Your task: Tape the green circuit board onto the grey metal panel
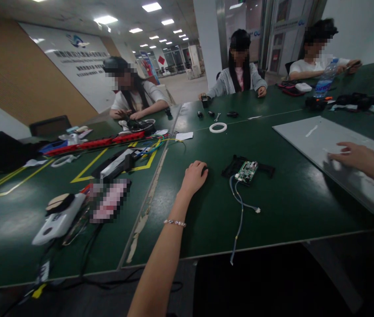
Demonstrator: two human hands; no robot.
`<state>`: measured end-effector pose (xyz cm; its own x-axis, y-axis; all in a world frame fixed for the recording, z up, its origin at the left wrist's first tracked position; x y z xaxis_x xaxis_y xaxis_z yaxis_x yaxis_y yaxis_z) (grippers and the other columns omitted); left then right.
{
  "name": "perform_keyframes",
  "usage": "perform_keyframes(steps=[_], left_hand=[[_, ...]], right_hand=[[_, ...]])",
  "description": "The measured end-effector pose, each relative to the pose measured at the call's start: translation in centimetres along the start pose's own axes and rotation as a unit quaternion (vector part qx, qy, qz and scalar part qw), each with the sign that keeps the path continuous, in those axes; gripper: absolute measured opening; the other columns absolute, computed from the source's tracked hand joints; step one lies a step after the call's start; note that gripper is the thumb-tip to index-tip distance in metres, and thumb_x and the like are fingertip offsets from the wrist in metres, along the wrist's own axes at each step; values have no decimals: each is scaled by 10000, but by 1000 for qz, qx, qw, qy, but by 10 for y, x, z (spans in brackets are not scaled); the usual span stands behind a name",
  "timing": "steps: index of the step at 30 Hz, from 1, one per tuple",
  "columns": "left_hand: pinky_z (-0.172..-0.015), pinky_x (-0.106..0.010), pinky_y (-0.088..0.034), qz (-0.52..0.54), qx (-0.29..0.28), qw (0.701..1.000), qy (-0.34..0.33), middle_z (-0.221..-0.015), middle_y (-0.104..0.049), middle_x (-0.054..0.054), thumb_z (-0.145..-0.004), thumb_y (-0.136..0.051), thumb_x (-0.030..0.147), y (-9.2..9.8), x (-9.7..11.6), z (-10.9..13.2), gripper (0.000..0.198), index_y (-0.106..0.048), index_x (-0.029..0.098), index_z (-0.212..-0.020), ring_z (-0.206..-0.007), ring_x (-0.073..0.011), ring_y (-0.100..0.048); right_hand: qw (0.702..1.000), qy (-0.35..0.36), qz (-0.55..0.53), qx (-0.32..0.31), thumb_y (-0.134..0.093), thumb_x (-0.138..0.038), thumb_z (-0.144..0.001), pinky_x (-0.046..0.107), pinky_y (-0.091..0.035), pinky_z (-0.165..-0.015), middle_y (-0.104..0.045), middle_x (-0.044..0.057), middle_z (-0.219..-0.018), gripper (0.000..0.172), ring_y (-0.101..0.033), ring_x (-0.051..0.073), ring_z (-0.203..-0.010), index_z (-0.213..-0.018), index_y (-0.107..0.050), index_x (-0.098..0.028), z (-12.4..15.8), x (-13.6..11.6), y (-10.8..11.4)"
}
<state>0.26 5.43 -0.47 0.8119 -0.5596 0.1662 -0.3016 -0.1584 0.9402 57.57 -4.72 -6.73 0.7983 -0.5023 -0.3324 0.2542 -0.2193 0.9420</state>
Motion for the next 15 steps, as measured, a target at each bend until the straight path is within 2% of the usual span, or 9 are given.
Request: perform_keyframes(steps=[4, 7, 9, 10, 12, 15], left_hand=[[-887, -371, -463, -5, 1, 1000, -2, -1095, -581, -78, -915, -472, 259, -3, -1, -1, 180, -589, 206, -1041, -1020, -225, -549], [-877, -365, -467, -7, 1, 1000, -1, -1095, -581, -75, -915, -470, 253, -3, -1, -1, 179, -588, 209, -1042, -1011, -221, -552], [-875, -366, -468, -8, 2, 1000, 0, -1095, -582, -74, -915, -469, 250, -2, -1, -1, 176, -588, 211, -1039, -1009, -221, -553], [-877, -368, -467, -8, 2, 1000, 0, -1096, -582, -74, -915, -469, 249, -2, -1, 0, 176, -588, 212, -1040, -1011, -222, -552], [-882, -372, -466, -9, 2, 1000, 1, -1096, -582, -75, -912, -474, 246, -2, -1, 0, 177, -588, 212, -1043, -1016, -225, -551], [-887, -376, -466, -8, 0, 1000, 1, -1099, -583, -75, -907, -479, 238, -2, -1, 0, 175, -589, 210, -1041, -1023, -227, -549]], right_hand=[[997, -17, -61, -43, -680, -503, -690, 398, -421, -826, -708, 46, -957, 619, -623, 276, -887, -1251, -585, -258, -5, 19, 2], [994, -28, -96, -50, -711, -509, -663, 411, -417, -851, -713, 29, -883, 535, -610, 287, -940, -1150, -663, -292, -3, 26, 5], [983, -32, -166, -67, -710, -470, -683, 401, -426, -863, -713, 28, -881, 463, -614, 267, -941, -1113, -688, -301, 3, 25, 4], [971, -33, -223, -78, -706, -441, -695, 383, -439, -857, -713, 33, -902, 430, -619, 249, -939, -1100, -695, -296, 7, 22, 4], [927, -38, -361, -95, -704, -353, -703, 320, -475, -810, -708, 52, -967, 362, -625, 209, -933, -1054, -709, -264, 14, 14, 4], [845, -60, -528, -59, -699, -200, -669, 226, -498, -691, -687, 80, -1020, 254, -630, 153, -862, -922, -722, -199, 16, 2, 14]])
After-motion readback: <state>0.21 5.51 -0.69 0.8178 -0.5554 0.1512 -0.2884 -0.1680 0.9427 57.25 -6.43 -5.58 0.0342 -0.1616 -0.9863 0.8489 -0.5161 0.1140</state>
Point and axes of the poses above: each hand's wrist, its own z-axis away from the middle knuckle, its own y-axis out of the back of the hand, x = y × z, the point moved 5 cm from there along -z, towards the middle knuckle
